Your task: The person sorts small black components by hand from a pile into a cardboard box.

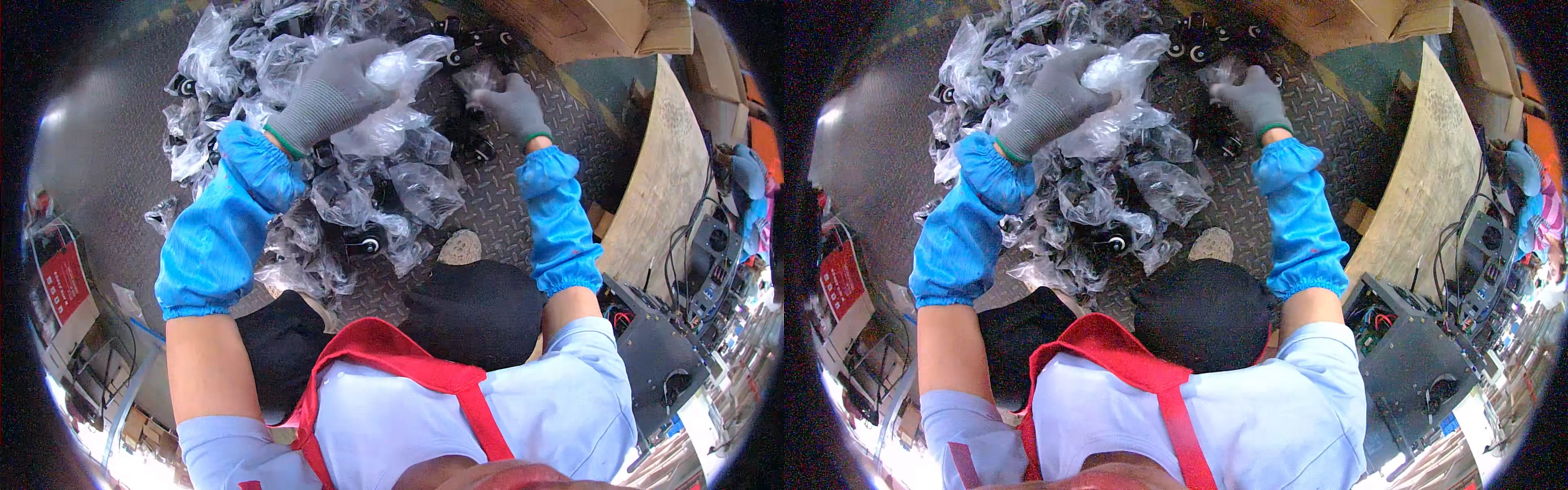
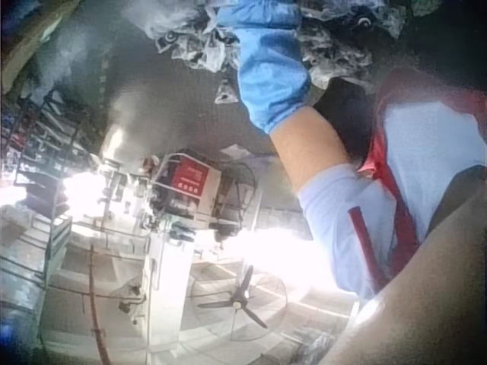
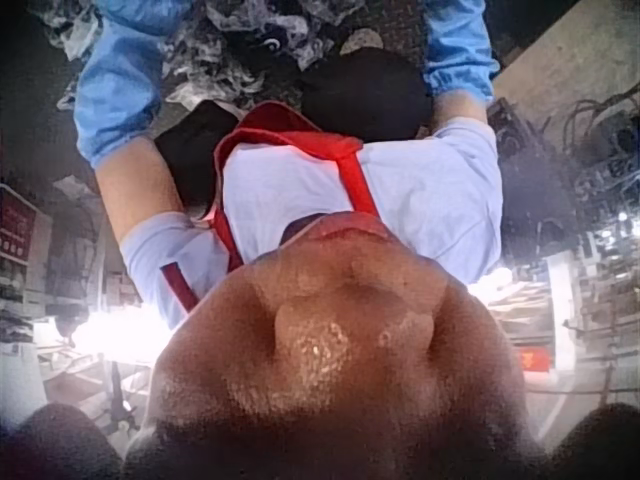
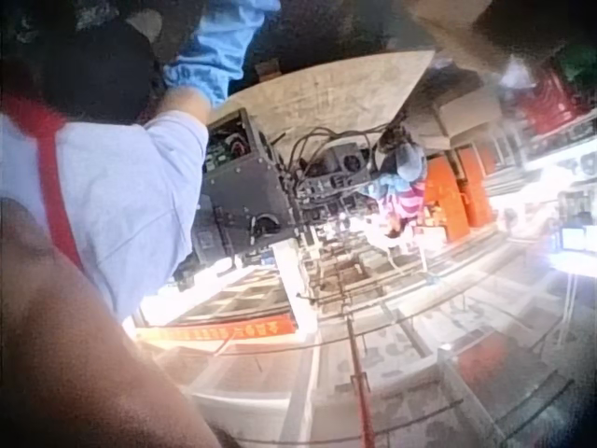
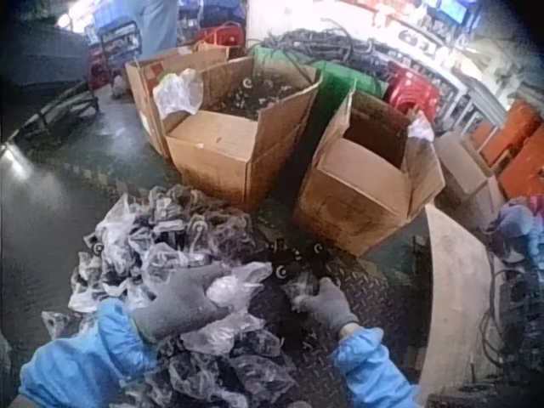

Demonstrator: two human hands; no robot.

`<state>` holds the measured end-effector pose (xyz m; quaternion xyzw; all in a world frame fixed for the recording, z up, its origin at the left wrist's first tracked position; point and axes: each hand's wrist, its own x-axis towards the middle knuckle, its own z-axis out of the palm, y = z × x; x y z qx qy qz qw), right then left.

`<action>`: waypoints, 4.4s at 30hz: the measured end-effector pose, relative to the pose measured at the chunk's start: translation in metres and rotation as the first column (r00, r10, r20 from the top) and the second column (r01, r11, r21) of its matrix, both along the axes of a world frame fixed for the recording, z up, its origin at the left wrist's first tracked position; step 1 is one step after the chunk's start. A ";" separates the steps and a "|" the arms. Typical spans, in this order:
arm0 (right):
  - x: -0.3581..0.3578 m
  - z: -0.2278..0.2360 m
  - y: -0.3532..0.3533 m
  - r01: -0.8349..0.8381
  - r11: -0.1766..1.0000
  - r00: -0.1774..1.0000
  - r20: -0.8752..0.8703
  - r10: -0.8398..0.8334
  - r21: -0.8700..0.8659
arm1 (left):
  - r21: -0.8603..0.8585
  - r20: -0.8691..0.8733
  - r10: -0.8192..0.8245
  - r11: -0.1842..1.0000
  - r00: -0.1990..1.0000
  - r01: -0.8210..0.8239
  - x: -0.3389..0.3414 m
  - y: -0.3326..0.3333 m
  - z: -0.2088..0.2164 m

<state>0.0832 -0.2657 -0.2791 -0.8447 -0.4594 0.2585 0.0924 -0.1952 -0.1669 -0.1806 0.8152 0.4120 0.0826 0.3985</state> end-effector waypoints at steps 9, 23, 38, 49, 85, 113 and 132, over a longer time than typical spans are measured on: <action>-0.001 0.022 0.008 0.430 0.721 0.849 -0.514 -0.120 0.543 | 0.010 -0.028 -0.018 1.000 0.999 0.018 0.006 0.001 0.005; -0.081 -0.005 -0.056 -0.367 0.930 0.929 -0.051 0.367 0.008 | 0.087 0.070 0.055 0.994 0.996 -0.061 -0.003 0.018 0.038; -0.007 0.064 -0.009 0.334 0.803 0.835 -0.550 -0.010 0.493 | -0.051 0.289 -0.035 0.997 0.957 0.052 -0.005 0.013 -0.003; -0.071 0.037 0.014 -0.029 0.938 0.716 -0.648 0.260 0.345 | 0.116 0.166 -0.067 0.992 0.984 0.048 -0.019 0.040 0.049; -0.092 -0.010 0.061 -0.326 0.893 0.943 0.037 0.331 0.310 | 0.159 0.174 0.127 0.975 0.977 -0.155 -0.046 0.049 0.071; 0.072 -0.076 0.066 -0.167 0.985 0.986 0.001 0.167 0.043 | 0.026 0.061 -0.024 0.999 0.998 0.022 -0.025 0.035 0.025; -0.051 -0.021 0.015 -0.367 0.930 0.930 0.027 0.367 0.001 | 0.160 0.112 -0.111 0.983 0.987 0.092 -0.018 0.036 0.048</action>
